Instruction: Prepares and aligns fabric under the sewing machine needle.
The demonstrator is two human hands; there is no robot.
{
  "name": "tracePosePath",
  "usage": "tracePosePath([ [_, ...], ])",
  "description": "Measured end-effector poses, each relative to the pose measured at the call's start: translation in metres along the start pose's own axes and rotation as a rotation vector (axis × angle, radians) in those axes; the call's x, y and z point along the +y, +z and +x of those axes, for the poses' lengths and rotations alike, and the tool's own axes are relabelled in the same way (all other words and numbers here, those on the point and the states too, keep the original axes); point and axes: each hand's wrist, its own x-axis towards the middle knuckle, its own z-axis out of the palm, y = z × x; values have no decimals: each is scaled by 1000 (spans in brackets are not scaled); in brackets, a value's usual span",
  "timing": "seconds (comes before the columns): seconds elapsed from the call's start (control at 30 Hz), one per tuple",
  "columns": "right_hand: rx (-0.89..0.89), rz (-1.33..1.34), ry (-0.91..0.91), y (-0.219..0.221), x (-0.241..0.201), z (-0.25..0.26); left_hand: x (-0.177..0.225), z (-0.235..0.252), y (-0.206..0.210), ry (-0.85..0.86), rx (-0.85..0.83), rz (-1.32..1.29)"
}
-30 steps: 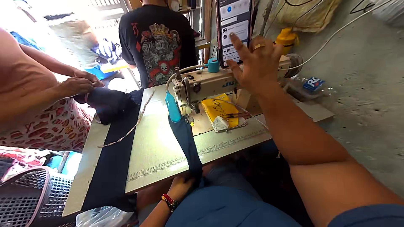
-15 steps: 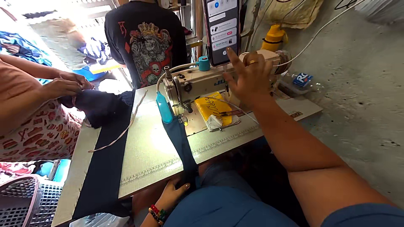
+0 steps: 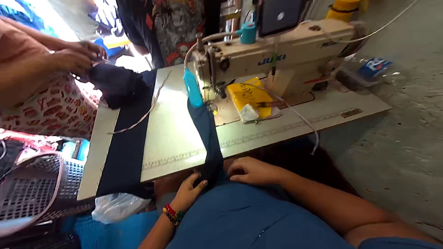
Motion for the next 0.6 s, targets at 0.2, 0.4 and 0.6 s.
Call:
tracePosePath([
  [0.2, 78, 291, 208, 45, 30, 21, -6, 6, 5, 13, -29, -9],
  [0.4, 200, 244, 189, 60, 37, 32, -9, 14, 12, -16, -21, -41],
  [0.6, 264, 299, 149, 74, 50, 41, -15, 14, 12, -68, -24, -4],
])
